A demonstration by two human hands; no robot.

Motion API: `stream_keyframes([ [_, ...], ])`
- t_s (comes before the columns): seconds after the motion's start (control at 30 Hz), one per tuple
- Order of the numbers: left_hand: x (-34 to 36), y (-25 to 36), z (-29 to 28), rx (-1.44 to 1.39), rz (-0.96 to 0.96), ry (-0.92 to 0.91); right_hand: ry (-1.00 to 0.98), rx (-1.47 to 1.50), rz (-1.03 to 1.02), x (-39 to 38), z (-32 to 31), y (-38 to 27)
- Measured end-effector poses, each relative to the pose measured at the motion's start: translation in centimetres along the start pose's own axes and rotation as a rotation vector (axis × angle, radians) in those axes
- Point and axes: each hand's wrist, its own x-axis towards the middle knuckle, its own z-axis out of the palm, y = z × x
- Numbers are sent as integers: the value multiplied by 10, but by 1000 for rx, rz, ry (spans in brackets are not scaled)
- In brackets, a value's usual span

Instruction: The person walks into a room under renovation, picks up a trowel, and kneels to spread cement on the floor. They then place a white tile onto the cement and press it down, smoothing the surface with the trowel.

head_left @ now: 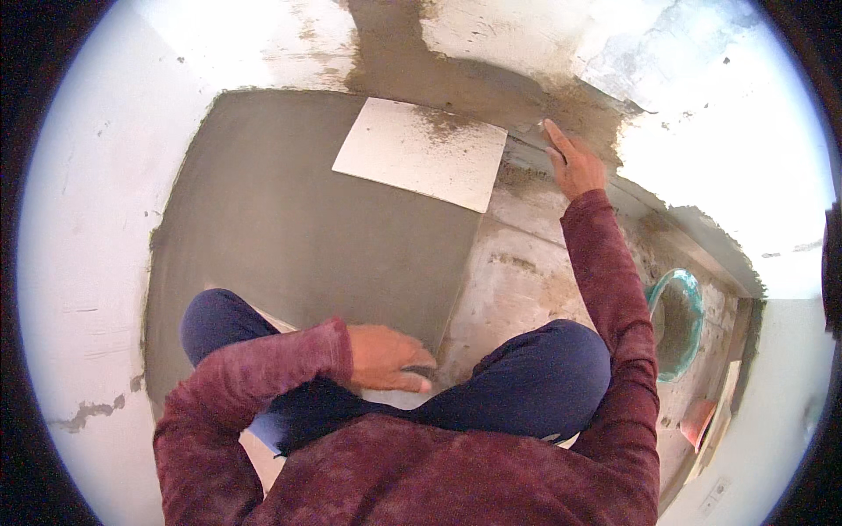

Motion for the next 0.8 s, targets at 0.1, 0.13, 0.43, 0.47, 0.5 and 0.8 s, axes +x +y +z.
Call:
stream_keyframes([
  [0.1,-1,1,6,164,-53,-40,102,180,36,-7,9,-1],
  [0.13,-1,1,6,153,-57,-2,197,255,54,-9,13,-1],
  [0.43,2,-2,0,220,-67,63,147,240,94,-19,41,6],
  [0.47,4,-2,0,230,-58,69,225,320,88,-20,41,6],
  [0.5,4,-1,0,248,-56,43,130,231,120,-20,40,5],
  [0.8,2,5,-8,369,-33,45,-14,96,162,-30,40,-7],
])
